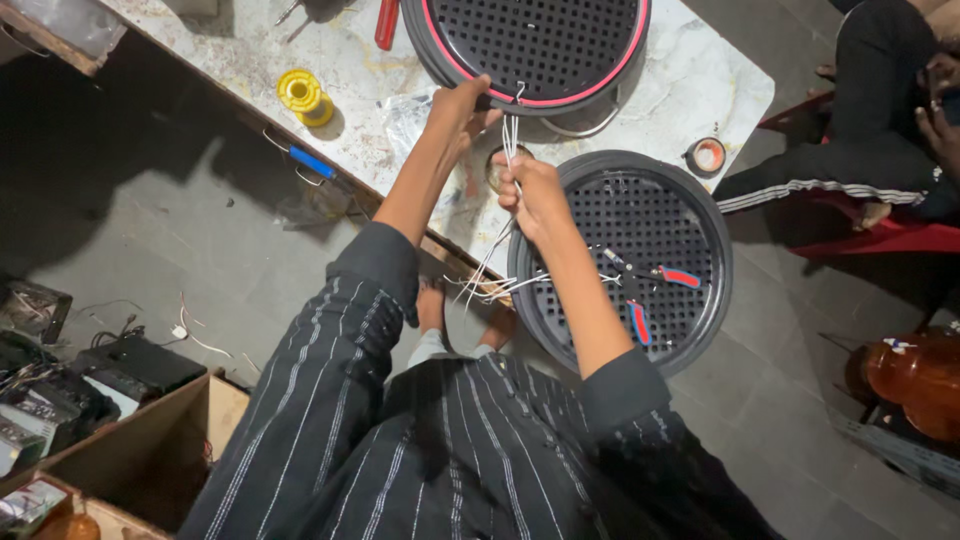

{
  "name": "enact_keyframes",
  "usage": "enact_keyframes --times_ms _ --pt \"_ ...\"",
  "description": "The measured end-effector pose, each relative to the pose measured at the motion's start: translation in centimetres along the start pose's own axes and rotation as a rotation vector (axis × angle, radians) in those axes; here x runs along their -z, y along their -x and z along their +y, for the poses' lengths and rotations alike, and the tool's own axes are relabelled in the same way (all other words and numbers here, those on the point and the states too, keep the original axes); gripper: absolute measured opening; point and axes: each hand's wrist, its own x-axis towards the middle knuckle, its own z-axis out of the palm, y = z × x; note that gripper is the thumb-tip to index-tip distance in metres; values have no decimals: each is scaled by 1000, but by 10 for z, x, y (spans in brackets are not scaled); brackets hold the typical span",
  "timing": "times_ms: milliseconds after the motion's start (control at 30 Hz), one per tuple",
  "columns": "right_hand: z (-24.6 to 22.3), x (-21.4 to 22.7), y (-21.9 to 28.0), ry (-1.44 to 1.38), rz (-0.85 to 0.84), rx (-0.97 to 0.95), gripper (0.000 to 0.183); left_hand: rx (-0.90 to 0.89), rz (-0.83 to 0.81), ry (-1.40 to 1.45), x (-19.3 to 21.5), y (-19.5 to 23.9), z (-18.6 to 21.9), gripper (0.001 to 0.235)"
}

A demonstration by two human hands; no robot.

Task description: The person strips and twists white wires, then uses a soldering iron to attach them to a small LED component. The person works over a perforated tray and uses a soldering iron and wire cutters during the process.

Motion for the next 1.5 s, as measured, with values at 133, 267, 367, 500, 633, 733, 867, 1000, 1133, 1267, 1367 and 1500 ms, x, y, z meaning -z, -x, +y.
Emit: enact_keyframes --times_ms 133,267,367,500,633,733,867,1000,1133,1267,1367,1500 --pt "12 -14 15 -26 82 -17 17 19 -76 -230 4 42 7 36" --pt "23 -22 34 2 138 6 15 210 -163 -248 -10 81 -1 29" --pt "32 -28 43 23 159 15 13 236 -190 -121 -18 95 -14 19" --pt "41 -31 53 41 140 23 11 131 -243 41 -5 93 -36 15" --pt "36 -32 74 145 122 -40 14 54 -253 -50 16 88 -49 15" --pt "31 -30 96 261 145 -67 20 15 -250 -103 37 104 -60 15" --pt "16 -23 109 342 180 -23 22 -20 -222 -130 50 128 -69 17" --pt "6 -16 96 390 190 39 22 -25 -253 -43 53 143 -71 16" --pt "-8 -14 46 604 299 395 22 -14 -267 2 57 152 -73 16" --pt "-38 -9 -12 637 362 422 19 -9 -244 3 62 166 -80 18" --pt "-43 -8 -40 635 254 221 21 -30 -240 -20 74 178 -86 21" --pt "-32 -12 -55 504 106 53 25 -5 -234 -91 83 187 -90 22"
